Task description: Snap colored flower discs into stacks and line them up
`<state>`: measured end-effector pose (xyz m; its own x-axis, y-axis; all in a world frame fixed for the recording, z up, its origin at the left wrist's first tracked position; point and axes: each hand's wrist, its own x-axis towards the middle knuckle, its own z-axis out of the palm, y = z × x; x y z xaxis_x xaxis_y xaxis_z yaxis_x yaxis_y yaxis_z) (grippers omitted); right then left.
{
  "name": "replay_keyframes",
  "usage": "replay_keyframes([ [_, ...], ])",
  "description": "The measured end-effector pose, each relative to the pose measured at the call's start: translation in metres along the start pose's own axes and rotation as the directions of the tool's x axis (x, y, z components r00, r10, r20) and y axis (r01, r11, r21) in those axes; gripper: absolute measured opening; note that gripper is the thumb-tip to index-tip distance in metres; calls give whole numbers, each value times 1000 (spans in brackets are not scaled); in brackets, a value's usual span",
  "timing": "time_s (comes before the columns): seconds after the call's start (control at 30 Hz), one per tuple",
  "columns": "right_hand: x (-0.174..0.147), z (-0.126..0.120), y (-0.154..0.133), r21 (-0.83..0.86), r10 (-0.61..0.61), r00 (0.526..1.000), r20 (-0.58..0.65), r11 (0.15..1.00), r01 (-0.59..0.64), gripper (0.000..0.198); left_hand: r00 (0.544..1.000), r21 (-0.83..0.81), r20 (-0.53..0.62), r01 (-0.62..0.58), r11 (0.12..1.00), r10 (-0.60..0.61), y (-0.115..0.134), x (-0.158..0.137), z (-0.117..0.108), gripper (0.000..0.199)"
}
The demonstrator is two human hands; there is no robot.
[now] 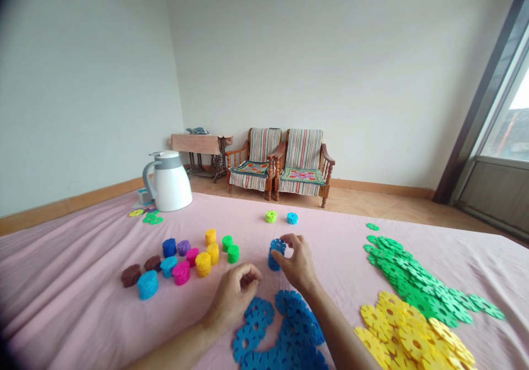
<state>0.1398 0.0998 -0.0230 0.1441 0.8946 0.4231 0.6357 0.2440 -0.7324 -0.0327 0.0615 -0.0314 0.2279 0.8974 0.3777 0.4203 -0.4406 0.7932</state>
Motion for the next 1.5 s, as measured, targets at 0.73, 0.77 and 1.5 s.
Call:
replay_keyframes([
  [0.73,-5,-49,-27,-161,-35,897,440,980,118,8,1000,-42,-1,22,999,-22,1,0,-1,22],
  [0.77,-10,-53,-31,-198,-33,856,516,967,157,9,1000,-45,1,26,999,-26,1,1,-1,23],
  [1.5,0,-33,-17,35,90,988,129,995,-95,16,1000,-31,24,-5,999,6,-2,-1,-1,21],
])
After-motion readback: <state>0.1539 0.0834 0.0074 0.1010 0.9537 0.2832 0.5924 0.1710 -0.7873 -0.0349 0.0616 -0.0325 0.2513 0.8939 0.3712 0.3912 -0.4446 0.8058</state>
